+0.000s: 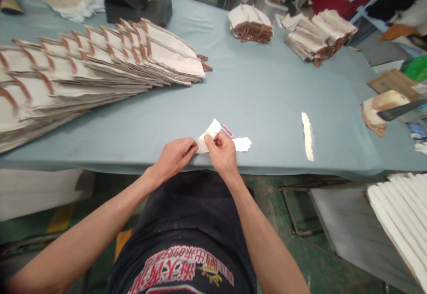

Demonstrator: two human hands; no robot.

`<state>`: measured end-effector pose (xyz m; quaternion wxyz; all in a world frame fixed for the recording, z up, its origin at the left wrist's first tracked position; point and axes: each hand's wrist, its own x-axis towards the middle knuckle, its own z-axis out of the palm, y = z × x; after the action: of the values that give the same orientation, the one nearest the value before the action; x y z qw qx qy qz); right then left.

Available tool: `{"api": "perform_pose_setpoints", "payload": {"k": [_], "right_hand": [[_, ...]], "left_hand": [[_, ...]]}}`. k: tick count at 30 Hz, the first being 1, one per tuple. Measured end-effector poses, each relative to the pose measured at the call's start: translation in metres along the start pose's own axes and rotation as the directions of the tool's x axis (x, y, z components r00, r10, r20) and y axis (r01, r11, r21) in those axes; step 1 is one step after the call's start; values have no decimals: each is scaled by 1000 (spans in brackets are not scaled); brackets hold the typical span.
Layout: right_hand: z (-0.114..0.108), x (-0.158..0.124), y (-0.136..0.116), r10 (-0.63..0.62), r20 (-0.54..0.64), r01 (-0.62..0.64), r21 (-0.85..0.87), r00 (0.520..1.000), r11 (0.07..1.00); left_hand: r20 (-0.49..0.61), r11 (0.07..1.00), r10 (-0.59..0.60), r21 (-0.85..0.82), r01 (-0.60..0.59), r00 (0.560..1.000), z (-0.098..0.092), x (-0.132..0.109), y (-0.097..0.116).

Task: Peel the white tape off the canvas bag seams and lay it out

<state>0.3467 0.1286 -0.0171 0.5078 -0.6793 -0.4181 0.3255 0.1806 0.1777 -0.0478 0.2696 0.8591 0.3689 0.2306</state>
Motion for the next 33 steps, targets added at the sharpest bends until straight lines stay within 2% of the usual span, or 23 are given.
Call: {"api": "perform_pose_setpoints", "payload": {"k": [4, 8, 12, 20, 26, 33], "right_hand": [[-14, -1, 7, -19, -200, 25, 31, 980, 999], [-38, 6, 13, -40, -392, 62, 44, 919, 997], [-68, 17, 18, -61, -511, 93, 37, 858, 995], [-119, 39, 24, -46, -602, 69, 16, 797, 997], [-142, 53, 17, -54, -603, 75, 9, 796, 997], [-185, 77, 11, -16, -692, 154, 137, 721, 979]], "left_hand": [[25, 994, 5, 108, -8, 1000, 3, -1, 1], [45, 982, 3, 186, -12, 999, 3, -1, 2], [62, 972, 11, 236, -25, 998, 2, -1, 2], [105, 945, 20, 323, -53, 994, -1, 0, 2], [114, 941, 24, 334, -61, 993, -1, 1, 3], [145, 932, 29, 355, -79, 989, -3, 2, 1]]}}
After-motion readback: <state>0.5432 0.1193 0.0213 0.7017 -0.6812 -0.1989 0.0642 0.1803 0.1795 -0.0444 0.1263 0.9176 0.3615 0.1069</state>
